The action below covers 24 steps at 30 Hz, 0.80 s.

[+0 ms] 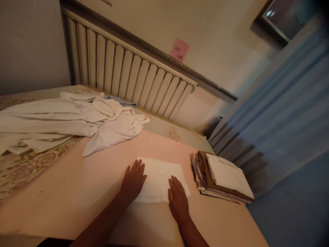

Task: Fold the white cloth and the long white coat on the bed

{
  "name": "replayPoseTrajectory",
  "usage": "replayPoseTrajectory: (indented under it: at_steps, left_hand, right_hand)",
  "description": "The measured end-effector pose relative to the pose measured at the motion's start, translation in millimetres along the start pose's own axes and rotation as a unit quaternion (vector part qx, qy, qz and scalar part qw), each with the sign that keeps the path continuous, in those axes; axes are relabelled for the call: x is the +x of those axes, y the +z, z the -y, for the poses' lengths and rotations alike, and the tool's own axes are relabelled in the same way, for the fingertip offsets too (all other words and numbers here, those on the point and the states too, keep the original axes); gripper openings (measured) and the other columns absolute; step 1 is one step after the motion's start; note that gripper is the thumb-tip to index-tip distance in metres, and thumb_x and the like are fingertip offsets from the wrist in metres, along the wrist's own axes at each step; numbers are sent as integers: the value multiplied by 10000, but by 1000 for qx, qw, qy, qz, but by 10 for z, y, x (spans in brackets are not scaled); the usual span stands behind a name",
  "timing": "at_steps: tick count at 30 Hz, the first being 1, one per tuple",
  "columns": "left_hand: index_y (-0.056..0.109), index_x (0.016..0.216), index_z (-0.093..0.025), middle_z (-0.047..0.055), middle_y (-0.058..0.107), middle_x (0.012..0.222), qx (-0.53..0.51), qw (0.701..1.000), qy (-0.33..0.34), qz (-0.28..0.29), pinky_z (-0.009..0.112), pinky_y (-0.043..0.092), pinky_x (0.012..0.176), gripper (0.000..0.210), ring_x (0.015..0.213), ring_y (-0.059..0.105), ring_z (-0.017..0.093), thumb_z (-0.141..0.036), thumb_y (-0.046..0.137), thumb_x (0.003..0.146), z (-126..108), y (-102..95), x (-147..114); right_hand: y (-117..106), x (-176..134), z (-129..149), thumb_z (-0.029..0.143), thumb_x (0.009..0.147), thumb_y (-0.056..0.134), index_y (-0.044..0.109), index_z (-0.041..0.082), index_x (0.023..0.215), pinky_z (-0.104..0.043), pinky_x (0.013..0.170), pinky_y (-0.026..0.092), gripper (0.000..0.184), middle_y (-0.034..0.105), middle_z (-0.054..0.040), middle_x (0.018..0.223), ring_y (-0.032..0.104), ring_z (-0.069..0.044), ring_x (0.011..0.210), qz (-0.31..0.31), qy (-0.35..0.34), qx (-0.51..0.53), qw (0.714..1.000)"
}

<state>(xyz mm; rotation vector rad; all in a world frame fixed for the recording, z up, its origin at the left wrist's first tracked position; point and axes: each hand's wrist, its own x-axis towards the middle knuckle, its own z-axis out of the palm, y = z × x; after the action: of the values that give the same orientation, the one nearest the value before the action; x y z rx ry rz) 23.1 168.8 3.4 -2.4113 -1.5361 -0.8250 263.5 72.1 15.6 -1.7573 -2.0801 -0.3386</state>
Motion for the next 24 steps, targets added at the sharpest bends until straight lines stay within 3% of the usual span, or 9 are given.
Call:
replayPoseTrajectory:
  at_steps: [24]
  left_hand:
    - [522, 1319, -171, 130, 417, 1462, -10, 1000, -5, -2, 524, 310, 1074, 440, 1376, 338, 293, -298, 329, 945, 15, 47, -6]
  right_hand:
    - [0, -3, 8, 260, 958, 374, 451, 210, 1387, -471, 1105, 371, 438, 417, -58, 1462, 351, -225, 1369, 7, 5, 6, 1000]
